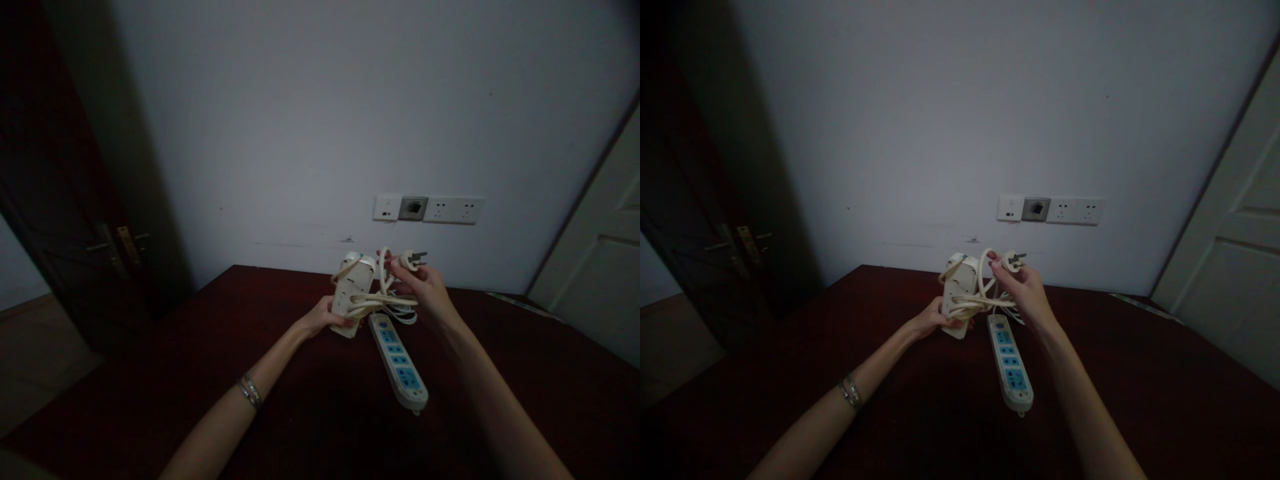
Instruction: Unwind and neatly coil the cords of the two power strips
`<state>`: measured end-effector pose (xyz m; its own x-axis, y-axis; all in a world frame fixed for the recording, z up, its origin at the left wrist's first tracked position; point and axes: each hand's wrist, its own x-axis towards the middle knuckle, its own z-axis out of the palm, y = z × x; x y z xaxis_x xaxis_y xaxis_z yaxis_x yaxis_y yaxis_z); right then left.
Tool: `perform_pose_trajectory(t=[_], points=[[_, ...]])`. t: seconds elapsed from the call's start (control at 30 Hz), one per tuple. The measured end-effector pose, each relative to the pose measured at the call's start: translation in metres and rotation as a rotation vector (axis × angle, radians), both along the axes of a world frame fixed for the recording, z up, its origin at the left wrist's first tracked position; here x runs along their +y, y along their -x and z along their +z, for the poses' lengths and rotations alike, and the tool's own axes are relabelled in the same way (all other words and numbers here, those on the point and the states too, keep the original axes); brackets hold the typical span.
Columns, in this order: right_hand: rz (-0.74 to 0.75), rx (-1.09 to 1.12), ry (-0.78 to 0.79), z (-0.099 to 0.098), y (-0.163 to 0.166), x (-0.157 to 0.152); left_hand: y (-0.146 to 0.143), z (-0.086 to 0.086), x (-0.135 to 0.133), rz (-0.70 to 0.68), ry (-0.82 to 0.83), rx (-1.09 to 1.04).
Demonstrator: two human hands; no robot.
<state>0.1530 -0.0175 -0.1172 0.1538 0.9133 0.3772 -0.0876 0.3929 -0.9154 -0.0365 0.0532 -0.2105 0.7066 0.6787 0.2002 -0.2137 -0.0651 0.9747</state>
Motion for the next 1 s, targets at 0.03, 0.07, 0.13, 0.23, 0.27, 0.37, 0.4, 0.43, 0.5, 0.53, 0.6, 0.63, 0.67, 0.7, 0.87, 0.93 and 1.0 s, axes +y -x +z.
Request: perform_pose_trajectory(t=[0.03, 0.07, 0.13, 0.23, 0.27, 0.37, 0.4, 0.43, 0.5, 0.53, 0.6, 0.63, 0.67, 0.7, 0.87, 0.93, 1.0], points=[[0.0, -0.02, -0.006, -0.001, 0.0, 0.001, 0.001, -0.001, 0.003, 0.012, -0.015, 0.026], [-0.004, -0.045, -0.015, -0.002, 0.0, 0.003, 0.002, -0.003, 0.005, 0.021, -0.032, 0.05], [-0.004, -0.101, -0.021, -0.004, 0.001, 0.005, 0.004, -0.005, 0.01, 0.034, -0.084, 0.096], [0.007, -0.129, -0.008, -0.003, 0.003, 0.006, 0.008, -0.005, 0.016, 0.037, -0.199, 0.178], [0.012, -0.125, -0.003, -0.002, 0.003, 0.005, 0.01, -0.004, 0.017, 0.029, -0.233, 0.206], [0.041, -0.11, 0.019, 0.003, 0.004, -0.002, 0.016, 0.005, 0.016, -0.003, -0.317, 0.289], [0.056, -0.119, 0.031, 0.006, 0.003, -0.005, 0.018, 0.009, 0.015, 0.005, -0.358, 0.309], [0.071, -0.138, 0.048, 0.008, 0.001, -0.008, 0.019, 0.013, 0.013, 0.026, -0.41, 0.323], [0.097, -0.19, 0.094, 0.011, -0.003, -0.012, 0.021, 0.022, 0.009, 0.106, -0.541, 0.347], [0.107, -0.214, 0.117, 0.013, -0.006, -0.014, 0.022, 0.026, 0.006, 0.153, -0.612, 0.363], [0.118, -0.235, 0.151, 0.015, -0.011, -0.017, 0.021, 0.032, 0.001, 0.261, -0.744, 0.412], [0.123, -0.236, 0.16, 0.016, -0.012, -0.018, 0.02, 0.034, -0.001, 0.327, -0.804, 0.444], [0.13, -0.238, 0.17, 0.017, -0.014, -0.019, 0.02, 0.036, -0.003, 0.398, -0.861, 0.475], [0.137, -0.245, 0.177, 0.017, -0.014, -0.02, 0.02, 0.037, -0.005, 0.467, -0.916, 0.5], [0.037, -0.384, 0.084, 0.014, -0.014, -0.017, 0.024, 0.04, -0.006, 0.713, -1.15, 0.551], [-0.063, -0.478, 0.005, 0.011, -0.013, -0.014, 0.027, 0.042, -0.004, 0.784, -1.21, 0.572], [-0.157, -0.571, -0.059, 0.009, -0.011, -0.011, 0.028, 0.043, -0.003, 0.852, -1.248, 0.579]])
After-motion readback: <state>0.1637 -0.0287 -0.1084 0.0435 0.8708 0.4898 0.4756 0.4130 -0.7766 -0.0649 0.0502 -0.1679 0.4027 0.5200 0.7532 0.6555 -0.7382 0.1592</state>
